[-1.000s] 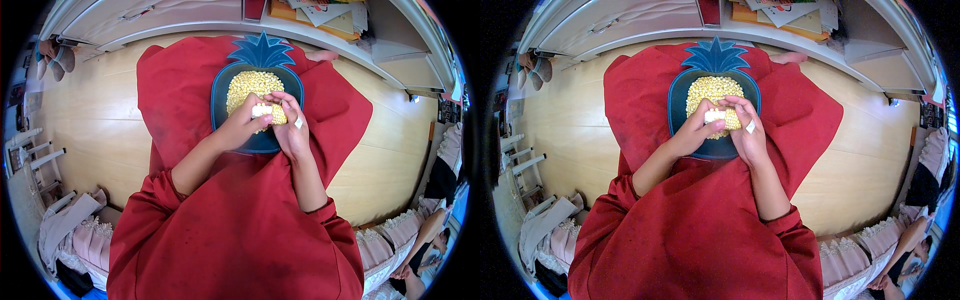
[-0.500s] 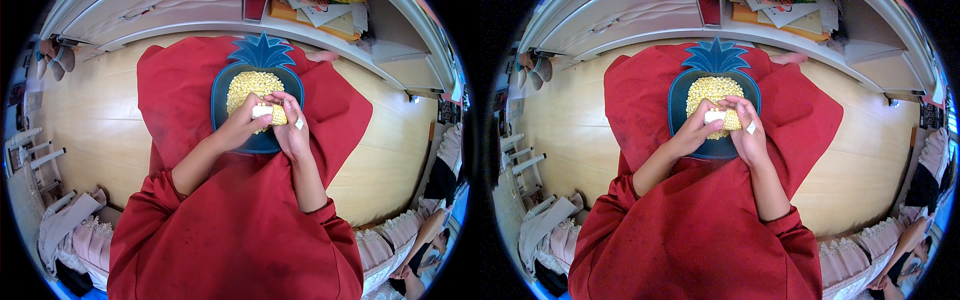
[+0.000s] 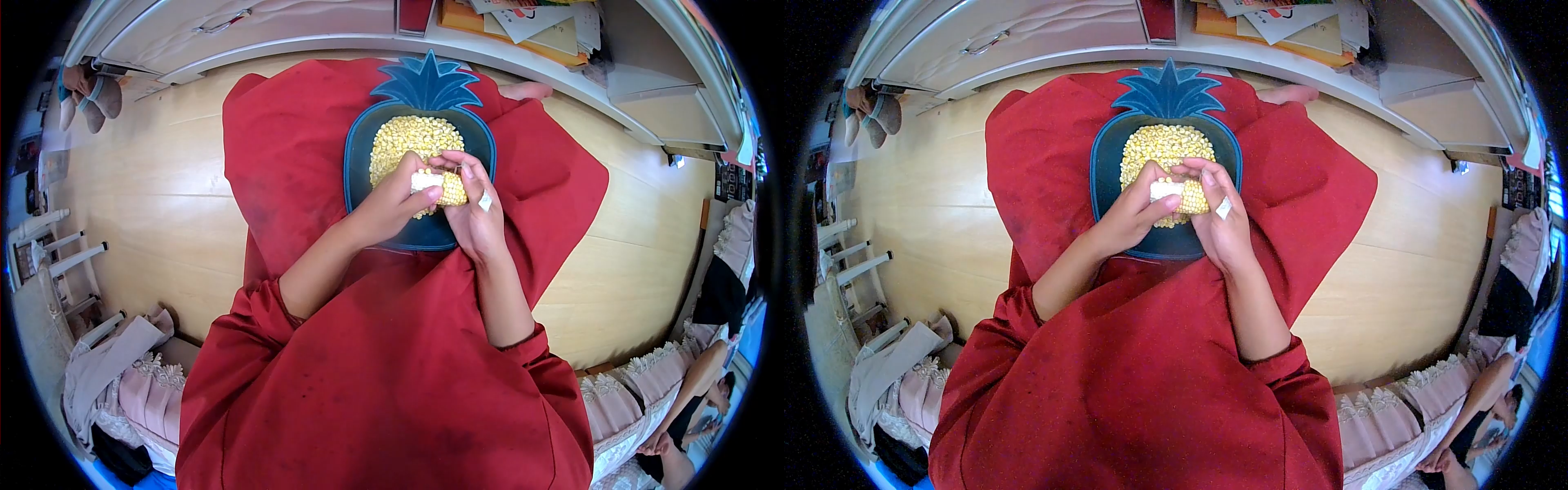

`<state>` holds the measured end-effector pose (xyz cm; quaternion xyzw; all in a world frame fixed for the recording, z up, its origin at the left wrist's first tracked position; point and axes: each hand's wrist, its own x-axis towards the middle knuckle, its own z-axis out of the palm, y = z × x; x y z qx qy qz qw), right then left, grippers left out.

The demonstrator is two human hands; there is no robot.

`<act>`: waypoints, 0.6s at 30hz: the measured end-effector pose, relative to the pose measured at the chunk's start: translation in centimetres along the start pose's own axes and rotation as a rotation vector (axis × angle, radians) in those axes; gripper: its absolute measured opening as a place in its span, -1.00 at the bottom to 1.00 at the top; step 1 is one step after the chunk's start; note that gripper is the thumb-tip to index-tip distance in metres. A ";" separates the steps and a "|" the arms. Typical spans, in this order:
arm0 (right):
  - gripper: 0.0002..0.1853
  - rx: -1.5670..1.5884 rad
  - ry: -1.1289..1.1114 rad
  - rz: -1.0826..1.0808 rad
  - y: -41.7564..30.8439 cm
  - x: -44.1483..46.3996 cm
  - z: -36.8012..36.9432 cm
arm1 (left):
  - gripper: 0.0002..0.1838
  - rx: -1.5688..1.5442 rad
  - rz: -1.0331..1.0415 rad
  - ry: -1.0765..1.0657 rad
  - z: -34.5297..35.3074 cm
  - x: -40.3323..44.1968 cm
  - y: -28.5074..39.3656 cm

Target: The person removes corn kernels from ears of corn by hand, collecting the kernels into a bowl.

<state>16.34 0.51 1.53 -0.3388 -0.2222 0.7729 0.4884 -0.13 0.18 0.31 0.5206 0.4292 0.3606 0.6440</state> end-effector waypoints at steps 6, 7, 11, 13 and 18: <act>-0.63 -0.001 -0.005 0.013 0.0 0.0 0.1 | -0.75 0.013 -0.002 0.023 0.0 -0.1 0.3; -0.63 0.002 -0.010 0.015 0.0 0.0 0.1 | -0.76 0.019 0.010 0.043 0.2 -0.1 0.5; -0.62 0.015 -0.014 0.018 0.0 0.1 -0.1 | -0.80 -0.004 -0.051 0.062 0.2 -0.2 1.1; -0.62 0.012 -0.009 0.016 0.0 0.1 0.0 | -0.79 -0.062 -0.067 0.079 0.2 0.0 0.6; -0.62 0.002 -0.003 0.004 0.0 0.1 0.0 | -0.71 0.052 -0.039 0.067 0.3 0.1 0.2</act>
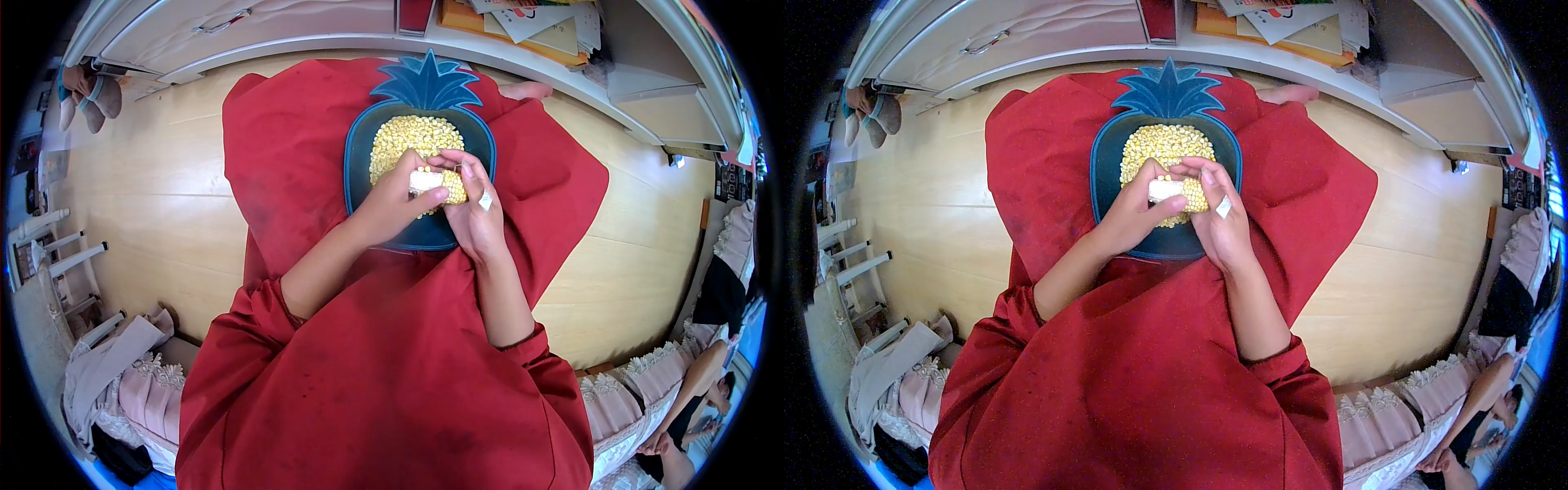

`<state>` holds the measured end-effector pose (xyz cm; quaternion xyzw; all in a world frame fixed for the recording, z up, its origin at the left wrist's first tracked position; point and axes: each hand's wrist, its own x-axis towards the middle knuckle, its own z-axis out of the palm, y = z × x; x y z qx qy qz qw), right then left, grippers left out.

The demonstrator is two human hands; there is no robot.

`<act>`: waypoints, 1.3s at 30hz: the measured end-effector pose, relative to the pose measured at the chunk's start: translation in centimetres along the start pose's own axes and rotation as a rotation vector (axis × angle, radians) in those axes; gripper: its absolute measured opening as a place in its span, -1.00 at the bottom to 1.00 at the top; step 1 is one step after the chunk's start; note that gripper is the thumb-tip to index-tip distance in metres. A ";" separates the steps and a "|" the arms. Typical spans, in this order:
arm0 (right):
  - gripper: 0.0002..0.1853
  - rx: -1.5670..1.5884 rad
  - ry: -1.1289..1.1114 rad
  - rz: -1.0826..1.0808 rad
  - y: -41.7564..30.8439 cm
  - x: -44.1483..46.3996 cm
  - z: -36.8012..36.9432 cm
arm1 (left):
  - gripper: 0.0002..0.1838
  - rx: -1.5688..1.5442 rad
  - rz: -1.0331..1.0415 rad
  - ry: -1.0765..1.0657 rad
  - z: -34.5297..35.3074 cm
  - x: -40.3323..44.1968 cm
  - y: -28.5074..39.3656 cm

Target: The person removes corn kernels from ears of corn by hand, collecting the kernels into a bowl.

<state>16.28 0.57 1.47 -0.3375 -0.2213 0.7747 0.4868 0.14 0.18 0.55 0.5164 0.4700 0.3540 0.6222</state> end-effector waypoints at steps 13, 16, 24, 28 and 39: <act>-0.62 -0.012 -0.012 0.035 -0.2 -0.1 0.1 | -0.77 -0.020 0.000 0.002 -0.1 -0.2 0.7; -0.61 -0.014 0.010 0.033 -0.2 0.0 0.1 | -0.81 -0.063 -0.010 0.000 0.0 -0.1 0.6; -0.60 0.018 0.014 0.015 0.0 0.0 -0.3 | -0.74 -0.318 -0.086 -0.091 -0.3 0.0 0.1; -0.60 0.009 0.027 -0.002 0.1 0.0 -0.2 | -0.74 -0.146 0.054 -0.104 -0.5 0.0 -0.4; -0.59 -0.005 0.009 0.012 -0.2 0.1 -0.3 | -0.80 -0.024 0.079 -0.039 -0.1 -0.4 0.4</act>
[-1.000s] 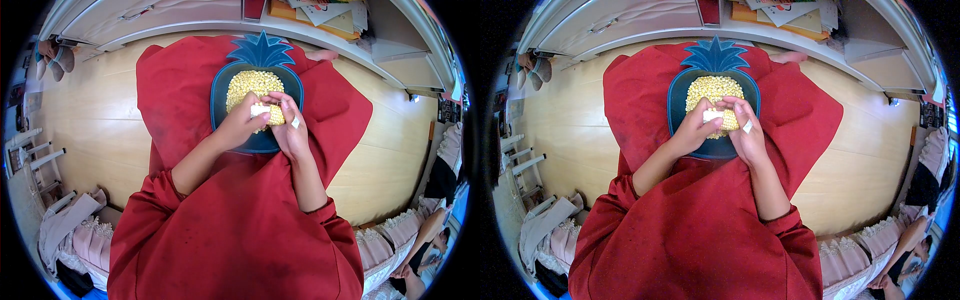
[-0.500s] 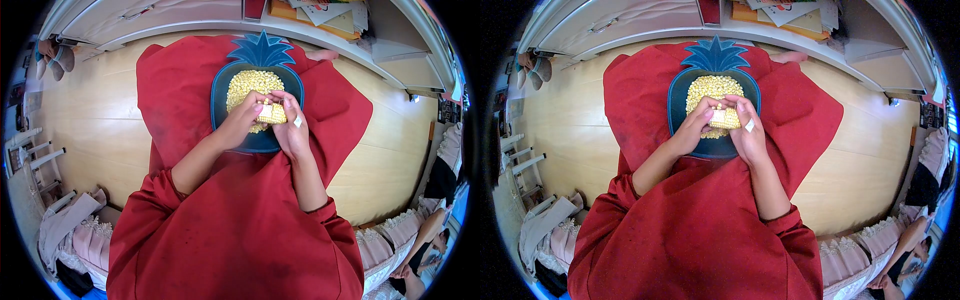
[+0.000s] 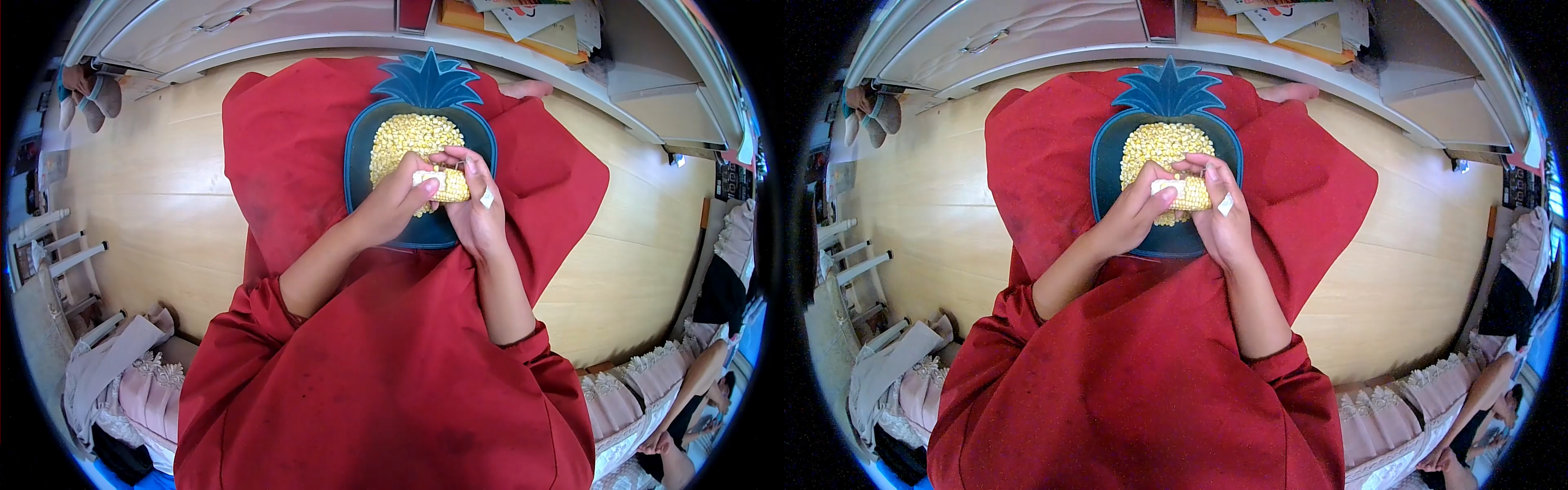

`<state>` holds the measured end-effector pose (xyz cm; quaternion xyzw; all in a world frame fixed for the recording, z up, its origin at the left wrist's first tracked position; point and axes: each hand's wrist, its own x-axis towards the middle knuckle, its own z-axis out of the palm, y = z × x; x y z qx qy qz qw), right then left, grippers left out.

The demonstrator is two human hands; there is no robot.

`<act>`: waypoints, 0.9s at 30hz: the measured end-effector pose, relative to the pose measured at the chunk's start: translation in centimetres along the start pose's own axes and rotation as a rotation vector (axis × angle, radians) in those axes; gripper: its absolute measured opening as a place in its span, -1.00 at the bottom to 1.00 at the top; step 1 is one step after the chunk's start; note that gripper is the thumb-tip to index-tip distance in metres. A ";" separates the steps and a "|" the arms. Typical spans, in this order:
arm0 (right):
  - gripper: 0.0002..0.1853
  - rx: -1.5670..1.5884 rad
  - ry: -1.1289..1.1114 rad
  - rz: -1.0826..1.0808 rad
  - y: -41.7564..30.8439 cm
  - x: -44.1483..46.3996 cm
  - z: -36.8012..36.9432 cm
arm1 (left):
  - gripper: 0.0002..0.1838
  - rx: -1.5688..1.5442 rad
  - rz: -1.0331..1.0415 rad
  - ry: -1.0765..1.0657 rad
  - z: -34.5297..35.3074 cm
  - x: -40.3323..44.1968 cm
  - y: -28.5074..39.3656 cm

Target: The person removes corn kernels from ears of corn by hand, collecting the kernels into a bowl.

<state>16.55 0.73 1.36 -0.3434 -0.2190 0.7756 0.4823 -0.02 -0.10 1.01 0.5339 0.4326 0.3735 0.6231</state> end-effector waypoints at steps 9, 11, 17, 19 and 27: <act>-0.59 0.006 0.015 -0.008 0.1 0.0 0.3 | -0.62 -0.227 -0.052 -0.050 0.0 0.2 -0.8; -0.59 0.009 0.016 -0.010 0.0 0.0 0.4 | -0.59 -0.306 -0.060 -0.050 0.0 0.2 -1.3; -0.59 0.005 0.020 -0.039 0.3 0.1 0.2 | -0.71 0.071 0.055 -0.052 -0.2 0.1 -0.6; -0.59 0.010 0.021 -0.023 0.1 0.0 0.3 | -0.73 -0.016 -0.046 -0.065 -0.3 0.0 -0.6; -0.60 0.044 -0.019 0.015 -0.1 0.0 -0.1 | -0.77 -0.080 -0.043 -0.011 0.0 0.2 -0.2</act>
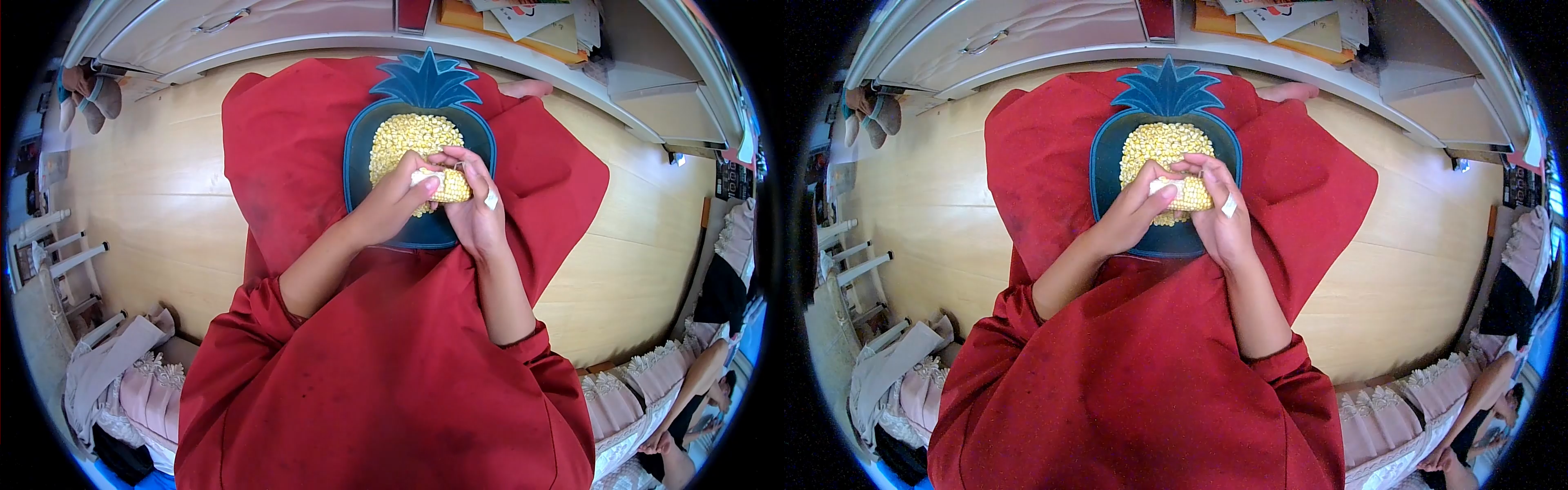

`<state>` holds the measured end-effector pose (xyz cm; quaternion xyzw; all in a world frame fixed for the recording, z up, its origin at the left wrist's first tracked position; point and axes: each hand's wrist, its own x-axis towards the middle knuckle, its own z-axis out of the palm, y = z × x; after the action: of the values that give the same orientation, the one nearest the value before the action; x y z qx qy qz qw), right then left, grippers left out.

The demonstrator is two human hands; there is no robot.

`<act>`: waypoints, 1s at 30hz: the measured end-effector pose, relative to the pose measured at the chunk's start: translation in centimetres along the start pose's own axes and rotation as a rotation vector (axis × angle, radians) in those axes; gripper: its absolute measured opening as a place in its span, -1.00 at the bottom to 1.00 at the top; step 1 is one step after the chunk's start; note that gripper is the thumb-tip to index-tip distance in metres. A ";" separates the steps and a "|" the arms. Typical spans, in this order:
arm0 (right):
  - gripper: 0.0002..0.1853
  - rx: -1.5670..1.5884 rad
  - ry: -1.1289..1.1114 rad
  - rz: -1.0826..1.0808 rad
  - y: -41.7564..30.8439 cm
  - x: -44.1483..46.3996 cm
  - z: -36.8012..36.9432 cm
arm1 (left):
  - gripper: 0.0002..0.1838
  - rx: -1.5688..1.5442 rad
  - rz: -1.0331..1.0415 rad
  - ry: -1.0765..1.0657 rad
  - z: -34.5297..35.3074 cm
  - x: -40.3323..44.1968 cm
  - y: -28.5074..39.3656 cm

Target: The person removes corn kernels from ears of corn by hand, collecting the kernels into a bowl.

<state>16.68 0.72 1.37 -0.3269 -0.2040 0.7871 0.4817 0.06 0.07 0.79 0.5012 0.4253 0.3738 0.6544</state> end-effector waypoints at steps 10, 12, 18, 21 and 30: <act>-0.51 0.014 -0.076 -0.001 0.0 -0.1 -0.2 | -0.70 -0.316 -0.128 -0.007 -0.5 0.1 -0.6; -0.53 0.005 -0.054 -0.002 -0.1 -0.2 -0.1 | -0.73 -0.259 -0.120 -0.026 -0.5 0.1 -0.6; -0.61 -0.012 -0.033 0.001 -0.2 -0.1 0.1 | -0.77 -0.118 -0.126 -0.036 -0.4 0.1 -0.3; -0.64 -0.007 -0.041 0.008 -0.2 -0.1 0.0 | -0.78 -0.109 -0.090 -0.016 -0.2 0.0 -0.3; -0.66 -0.014 -0.083 0.032 0.2 -0.1 -0.5 | -0.71 -0.094 -0.094 0.049 -0.1 0.2 -0.2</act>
<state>16.95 0.58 0.94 -0.3006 -0.2242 0.8060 0.4579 0.07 0.25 0.52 0.4401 0.4462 0.3746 0.6833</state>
